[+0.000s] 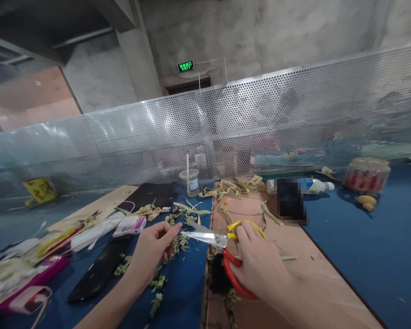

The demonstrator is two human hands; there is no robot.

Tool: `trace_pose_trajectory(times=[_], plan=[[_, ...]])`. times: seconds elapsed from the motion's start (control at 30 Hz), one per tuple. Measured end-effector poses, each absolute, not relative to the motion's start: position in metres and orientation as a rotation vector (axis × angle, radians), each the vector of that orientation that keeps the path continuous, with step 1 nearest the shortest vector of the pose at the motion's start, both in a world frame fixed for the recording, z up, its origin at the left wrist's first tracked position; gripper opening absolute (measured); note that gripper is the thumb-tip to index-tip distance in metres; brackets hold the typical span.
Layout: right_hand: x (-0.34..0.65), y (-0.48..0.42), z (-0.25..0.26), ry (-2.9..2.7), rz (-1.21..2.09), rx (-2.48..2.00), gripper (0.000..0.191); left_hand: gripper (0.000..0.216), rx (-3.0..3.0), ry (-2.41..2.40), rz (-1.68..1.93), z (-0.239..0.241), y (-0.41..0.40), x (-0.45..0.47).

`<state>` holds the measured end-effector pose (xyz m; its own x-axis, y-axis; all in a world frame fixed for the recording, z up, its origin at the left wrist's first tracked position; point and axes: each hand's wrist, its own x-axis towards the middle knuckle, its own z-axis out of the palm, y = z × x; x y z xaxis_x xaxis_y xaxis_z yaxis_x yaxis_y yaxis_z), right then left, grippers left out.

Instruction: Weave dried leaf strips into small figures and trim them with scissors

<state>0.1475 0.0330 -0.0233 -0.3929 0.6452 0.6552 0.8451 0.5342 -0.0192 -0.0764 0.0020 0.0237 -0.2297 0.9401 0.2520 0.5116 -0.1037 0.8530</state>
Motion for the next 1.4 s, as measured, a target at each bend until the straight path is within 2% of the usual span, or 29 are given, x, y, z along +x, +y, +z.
trace_pose_trajectory(times=[0.2,0.33,0.5,0.7,0.87,1.0,1.13,1.4], plan=[[0.147,0.033,-0.011,-2.125,-0.629,-1.189,0.011,0.036,1.782,1.895,1.168,0.038,0.012,-0.098],[0.149,0.039,-0.020,-2.175,-0.621,-1.193,0.007,0.035,1.872,2.086,0.951,0.048,0.026,-0.135],[0.151,0.044,-0.030,-2.181,-0.604,-1.205,0.005,0.033,1.881,2.167,0.591,0.033,0.041,-0.171],[0.149,0.044,-0.034,-2.165,-0.629,-1.172,0.011,0.023,1.874,2.291,0.457,0.032,0.043,-0.190],[0.148,0.044,-0.042,-2.187,-0.504,-1.147,0.010,0.014,1.948,2.055,0.243,0.048,0.030,-0.201],[0.149,0.047,-0.047,-2.215,-0.463,-1.133,0.011,0.027,1.977,1.829,0.086,0.055,0.020,-0.198],[0.149,0.048,-0.048,-2.240,-0.478,-1.131,0.010,0.031,1.998,1.766,0.052,0.048,0.023,-0.192],[0.147,0.046,-0.049,-2.198,-0.491,-1.097,0.008,0.015,2.004,1.786,0.131,0.038,0.034,-0.199]])
